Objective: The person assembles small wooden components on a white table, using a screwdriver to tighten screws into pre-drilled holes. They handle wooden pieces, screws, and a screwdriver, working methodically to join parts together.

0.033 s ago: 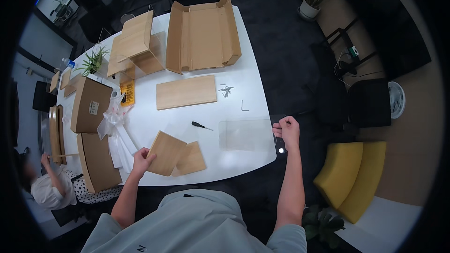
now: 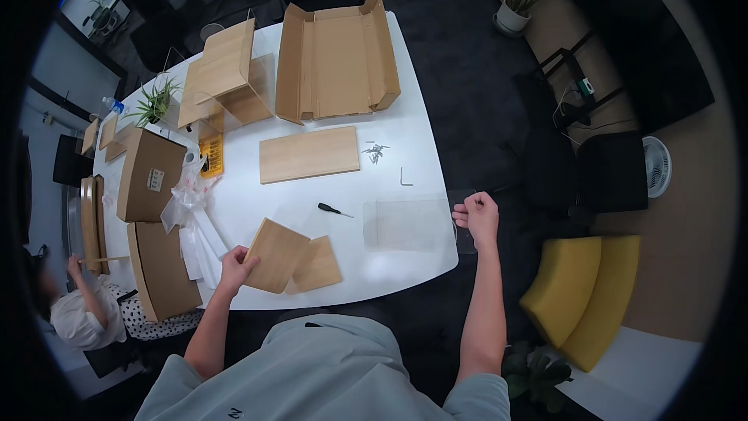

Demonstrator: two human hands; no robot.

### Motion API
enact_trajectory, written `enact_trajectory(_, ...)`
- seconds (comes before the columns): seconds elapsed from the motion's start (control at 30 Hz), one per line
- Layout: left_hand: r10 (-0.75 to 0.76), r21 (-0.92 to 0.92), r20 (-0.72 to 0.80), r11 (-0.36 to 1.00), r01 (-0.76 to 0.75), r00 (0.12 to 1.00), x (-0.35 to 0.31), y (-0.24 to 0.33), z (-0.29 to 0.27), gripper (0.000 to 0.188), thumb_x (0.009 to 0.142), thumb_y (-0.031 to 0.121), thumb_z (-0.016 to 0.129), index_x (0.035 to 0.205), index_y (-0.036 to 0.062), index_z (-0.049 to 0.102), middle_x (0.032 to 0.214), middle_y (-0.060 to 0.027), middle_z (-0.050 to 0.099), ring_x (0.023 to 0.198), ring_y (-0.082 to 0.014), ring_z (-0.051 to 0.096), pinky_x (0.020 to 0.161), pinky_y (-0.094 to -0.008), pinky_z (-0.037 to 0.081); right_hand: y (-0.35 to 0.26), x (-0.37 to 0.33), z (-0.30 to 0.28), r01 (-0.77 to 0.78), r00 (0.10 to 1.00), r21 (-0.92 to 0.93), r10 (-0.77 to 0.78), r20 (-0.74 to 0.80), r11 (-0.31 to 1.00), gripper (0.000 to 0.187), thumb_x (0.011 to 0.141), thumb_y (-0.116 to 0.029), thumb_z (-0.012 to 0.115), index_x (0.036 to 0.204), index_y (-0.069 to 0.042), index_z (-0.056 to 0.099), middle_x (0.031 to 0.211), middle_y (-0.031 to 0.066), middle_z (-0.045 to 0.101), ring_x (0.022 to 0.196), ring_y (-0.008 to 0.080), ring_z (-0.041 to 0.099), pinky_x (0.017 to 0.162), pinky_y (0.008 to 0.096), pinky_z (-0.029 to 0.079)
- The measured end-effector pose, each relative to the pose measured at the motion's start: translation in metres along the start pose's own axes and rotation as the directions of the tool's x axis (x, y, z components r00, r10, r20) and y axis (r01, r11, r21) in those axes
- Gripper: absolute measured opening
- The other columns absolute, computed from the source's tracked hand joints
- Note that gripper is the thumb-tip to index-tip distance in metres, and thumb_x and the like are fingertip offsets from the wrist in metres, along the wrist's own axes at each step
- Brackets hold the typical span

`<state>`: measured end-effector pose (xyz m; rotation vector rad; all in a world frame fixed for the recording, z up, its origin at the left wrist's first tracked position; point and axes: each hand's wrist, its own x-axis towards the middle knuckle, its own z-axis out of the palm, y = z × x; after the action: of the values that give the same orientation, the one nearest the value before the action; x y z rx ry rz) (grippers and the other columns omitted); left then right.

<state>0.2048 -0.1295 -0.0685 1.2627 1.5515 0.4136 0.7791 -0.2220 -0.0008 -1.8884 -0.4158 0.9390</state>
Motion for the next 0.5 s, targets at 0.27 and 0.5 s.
enact_trajectory(0.27, 0.001, -0.056, 0.05, 0.998, 0.001, 0.999, 0.01, -0.014, -0.002, 0.014, 0.087, 0.008, 0.075, 0.095, 0.0007, 0.066, 0.084, -0.0037, 0.07, 0.075, -0.0092, 0.063, 0.07, -0.0275, 0.052, -0.054, -0.026, 0.017, 0.191, 0.965, -0.195, -0.22, -0.14, 0.962, 0.014, 0.1, -0.01, 0.058, 0.09, -0.001, 0.06, 0.081, 0.0084, 0.073, 0.072, 0.0146, 0.073, 0.061, 0.0261, 0.056)
enact_trajectory(0.5, 0.018, -0.086, 0.066, 0.996, -0.013, 0.998, 0.014, -0.021, -0.02, 0.013, 0.089, 0.009, 0.073, 0.097, 0.0016, 0.066, 0.086, -0.0029, 0.069, 0.078, -0.009, 0.063, 0.072, -0.028, 0.052, -0.094, -0.048, -0.001, 0.538, 0.718, -0.368, -0.641, -0.272, 0.758, 0.014, 0.101, -0.008, 0.057, 0.092, 0.002, 0.059, 0.081, 0.0098, 0.073, 0.075, 0.0146, 0.072, 0.069, 0.0271, 0.055)
